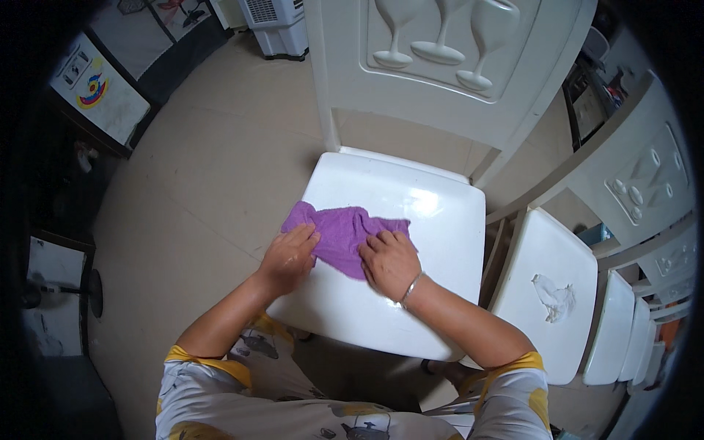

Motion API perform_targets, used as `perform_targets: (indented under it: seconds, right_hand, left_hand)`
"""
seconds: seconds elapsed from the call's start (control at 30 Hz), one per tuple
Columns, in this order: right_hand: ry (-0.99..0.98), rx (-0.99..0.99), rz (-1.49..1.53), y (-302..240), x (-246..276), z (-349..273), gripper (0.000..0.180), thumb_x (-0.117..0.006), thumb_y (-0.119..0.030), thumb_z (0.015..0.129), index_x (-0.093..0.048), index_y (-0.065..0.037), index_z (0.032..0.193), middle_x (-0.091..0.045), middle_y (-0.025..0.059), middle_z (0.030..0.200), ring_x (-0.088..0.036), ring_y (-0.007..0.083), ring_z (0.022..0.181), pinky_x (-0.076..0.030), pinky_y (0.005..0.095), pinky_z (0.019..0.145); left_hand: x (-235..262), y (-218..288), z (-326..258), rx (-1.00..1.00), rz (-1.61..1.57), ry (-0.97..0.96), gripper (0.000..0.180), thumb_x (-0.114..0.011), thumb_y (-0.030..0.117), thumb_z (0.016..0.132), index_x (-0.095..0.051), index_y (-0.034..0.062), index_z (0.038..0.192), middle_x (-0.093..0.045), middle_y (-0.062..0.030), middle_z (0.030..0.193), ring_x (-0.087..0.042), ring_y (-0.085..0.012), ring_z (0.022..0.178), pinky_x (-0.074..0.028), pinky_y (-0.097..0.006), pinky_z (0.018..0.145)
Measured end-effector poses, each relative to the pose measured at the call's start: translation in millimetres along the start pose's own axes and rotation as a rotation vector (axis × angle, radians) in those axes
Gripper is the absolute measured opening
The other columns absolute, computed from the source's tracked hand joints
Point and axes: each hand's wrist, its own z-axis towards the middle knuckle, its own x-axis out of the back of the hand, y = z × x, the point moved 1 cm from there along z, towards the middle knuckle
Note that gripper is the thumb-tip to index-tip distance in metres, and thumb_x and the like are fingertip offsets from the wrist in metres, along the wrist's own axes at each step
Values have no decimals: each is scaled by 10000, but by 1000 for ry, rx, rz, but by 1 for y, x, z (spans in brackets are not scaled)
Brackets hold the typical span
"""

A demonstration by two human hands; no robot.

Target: The person wets a purple cloth at a sink, then moves to a dining area to wipe the seat and backrest of a white plastic chair. The person uses the cloth to clean the chair's surfaces thoroughly.

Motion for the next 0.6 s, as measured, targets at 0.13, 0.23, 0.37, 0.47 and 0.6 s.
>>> perform_targets:
  seconds: [0.13,0.23,0.37,0.47,0.6]
  right_hand:
    - [39,-13,37,10,-29,20,452,-583,-229,872,-543,-83,1298,-490,143,1357,-429,330,1250,-304,440,1062]
    - [81,-59,51,42,-62,70,489,-548,-243,900,-486,-70,1354,-433,147,1422,-386,345,1308,-262,448,1110]
    - [-29,-234,-12,80,-68,124,530,-441,-311,927,-420,-86,1406,-361,145,1487,-346,336,1347,-229,431,1132]
    - [-59,-310,-33,62,-65,125,571,-436,-341,921,-390,-88,1431,-337,135,1506,-288,334,1383,-193,444,1143]
    - [-132,-212,-26,-5,-61,73,581,-464,-327,922,-373,-87,1444,-325,135,1512,-277,330,1389,-181,444,1150]
  left_hand:
    - [-5,-7,26,-3,20,58,466,-490,183,930,-452,19,1365,-382,-227,1447,-320,-391,1369,-275,-509,1091]
    - [-30,-46,92,26,43,107,488,-474,203,937,-423,40,1394,-356,-190,1478,-284,-354,1396,-274,-490,1103]
    - [-34,-71,149,41,-28,94,478,-454,202,941,-433,38,1390,-355,-161,1488,-297,-308,1398,-272,-421,1131]
    - [-28,-74,133,24,-59,67,479,-450,192,943,-429,17,1388,-351,-175,1488,-295,-311,1399,-260,-391,1143]
    - [-25,-61,45,2,-130,-29,487,-452,192,945,-423,-15,1385,-353,-188,1484,-283,-330,1403,-240,-389,1153]
